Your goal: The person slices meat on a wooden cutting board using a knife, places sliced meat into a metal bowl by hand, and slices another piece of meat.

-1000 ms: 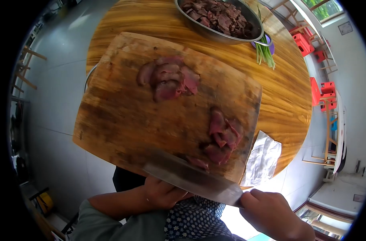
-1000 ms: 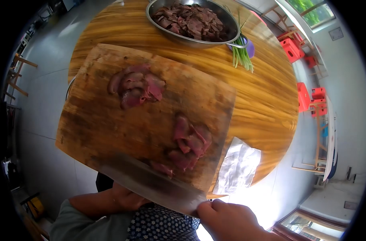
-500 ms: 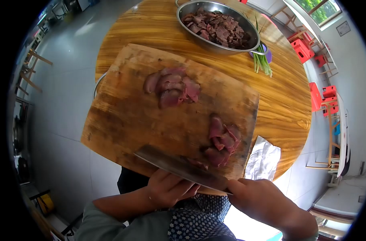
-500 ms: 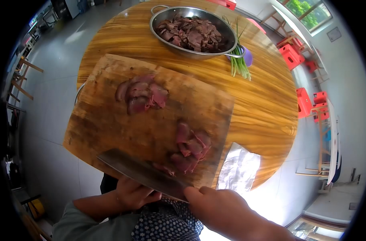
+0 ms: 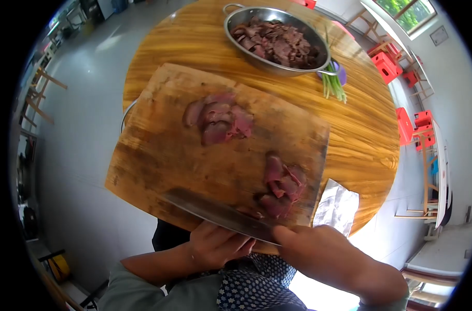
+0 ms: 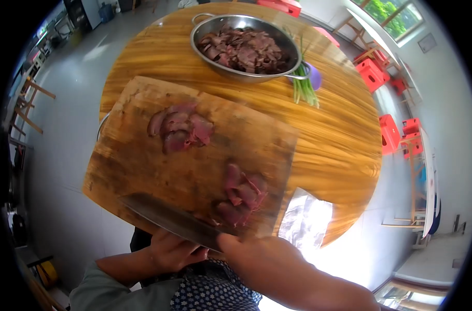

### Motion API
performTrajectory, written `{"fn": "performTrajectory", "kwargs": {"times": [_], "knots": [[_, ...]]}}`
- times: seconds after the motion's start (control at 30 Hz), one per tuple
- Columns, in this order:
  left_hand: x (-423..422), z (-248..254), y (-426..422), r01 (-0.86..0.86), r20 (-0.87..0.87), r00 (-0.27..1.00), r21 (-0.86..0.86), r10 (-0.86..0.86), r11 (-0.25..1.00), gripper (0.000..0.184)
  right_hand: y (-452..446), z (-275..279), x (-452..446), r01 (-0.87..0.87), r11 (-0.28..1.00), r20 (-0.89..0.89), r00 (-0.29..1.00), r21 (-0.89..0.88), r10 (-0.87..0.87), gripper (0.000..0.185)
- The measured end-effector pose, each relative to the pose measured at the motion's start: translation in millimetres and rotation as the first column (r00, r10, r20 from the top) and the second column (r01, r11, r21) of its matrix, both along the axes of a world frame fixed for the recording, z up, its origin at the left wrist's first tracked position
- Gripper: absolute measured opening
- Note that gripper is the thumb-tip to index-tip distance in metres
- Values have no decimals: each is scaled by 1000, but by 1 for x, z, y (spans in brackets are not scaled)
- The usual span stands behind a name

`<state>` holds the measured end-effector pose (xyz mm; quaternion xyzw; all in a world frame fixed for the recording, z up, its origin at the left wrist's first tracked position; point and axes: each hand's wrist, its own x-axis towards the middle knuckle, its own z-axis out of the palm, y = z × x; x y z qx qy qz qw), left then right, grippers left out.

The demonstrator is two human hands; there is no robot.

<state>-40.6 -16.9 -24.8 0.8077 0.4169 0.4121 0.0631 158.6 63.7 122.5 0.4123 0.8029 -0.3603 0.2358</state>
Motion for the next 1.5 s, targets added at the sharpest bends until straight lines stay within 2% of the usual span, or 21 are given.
{"fn": "performTrajectory", "kwargs": {"times": [0.07,0.1,0.2,0.27,0.3,0.37,0.5,0.6,0.67,0.7,0.73,0.77,0.8,0.87,0.9,0.97,1.1,1.17,1.27,1.5], "knots": [[2,2,0,-33,-1,999,-75,33,997,31,-3,-20,-3,-59,992,-222,971,111,83,18],[3,2,-2,-33,-11,999,-62,33,998,31,-4,-19,-1,-57,991,-232,969,124,85,18],[6,-3,-2,-72,13,997,-1,72,997,33,-6,-13,7,-47,991,-190,979,124,70,15],[7,-5,-3,-63,44,997,13,63,998,33,-16,-11,22,-11,990,-64,998,139,20,14],[7,-5,-3,-72,53,996,16,71,997,33,-22,-10,31,-21,990,-55,998,142,29,14],[7,-4,-3,-74,77,995,37,71,997,34,-33,-8,44,41,987,-19,999,158,-38,14],[9,-2,-1,-64,76,995,60,59,996,33,-32,-18,21,58,972,-76,996,229,-41,15],[6,-3,-1,-70,92,994,100,61,992,32,-16,-30,-8,-17,963,-143,988,270,58,12],[5,1,-2,-38,92,995,58,33,998,32,-9,-39,-13,25,922,-260,962,386,83,18],[7,1,-3,-41,100,994,70,33,997,32,-4,-51,-2,21,917,-252,964,398,87,18],[7,2,-2,-30,127,992,97,17,995,33,6,-64,15,168,910,-474,880,379,35,22],[6,2,0,-26,150,989,122,8,992,34,14,-68,26,298,899,-673,740,322,-5,25],[5,1,0,-41,155,988,128,21,991,34,12,-56,29,284,901,-670,743,329,10,25],[6,-2,-1,-42,174,985,137,18,990,35,-2,-24,35,496,867,-556,735,50,-388,30],[7,-2,-1,-43,172,985,129,21,991,35,-10,-14,39,494,868,-555,734,41,-392,30],[6,-1,1,-25,180,984,158,-4,987,35,-27,1,45,471,858,-476,814,206,-333,22],[8,-6,0,-29,145,989,154,7,988,34,-55,14,54,361,890,-362,898,279,-251,20],[9,-10,-1,-37,113,993,179,17,983,32,-62,12,57,248,891,-335,935,380,-117,21],[9,-8,-2,-55,74,996,148,44,987,32,-67,11,58,187,894,-287,955,406,-69,20],[6,0,-2,-51,7,999,119,51,992,31,-62,11,54,100,943,-232,972,318,-25,18]]}}
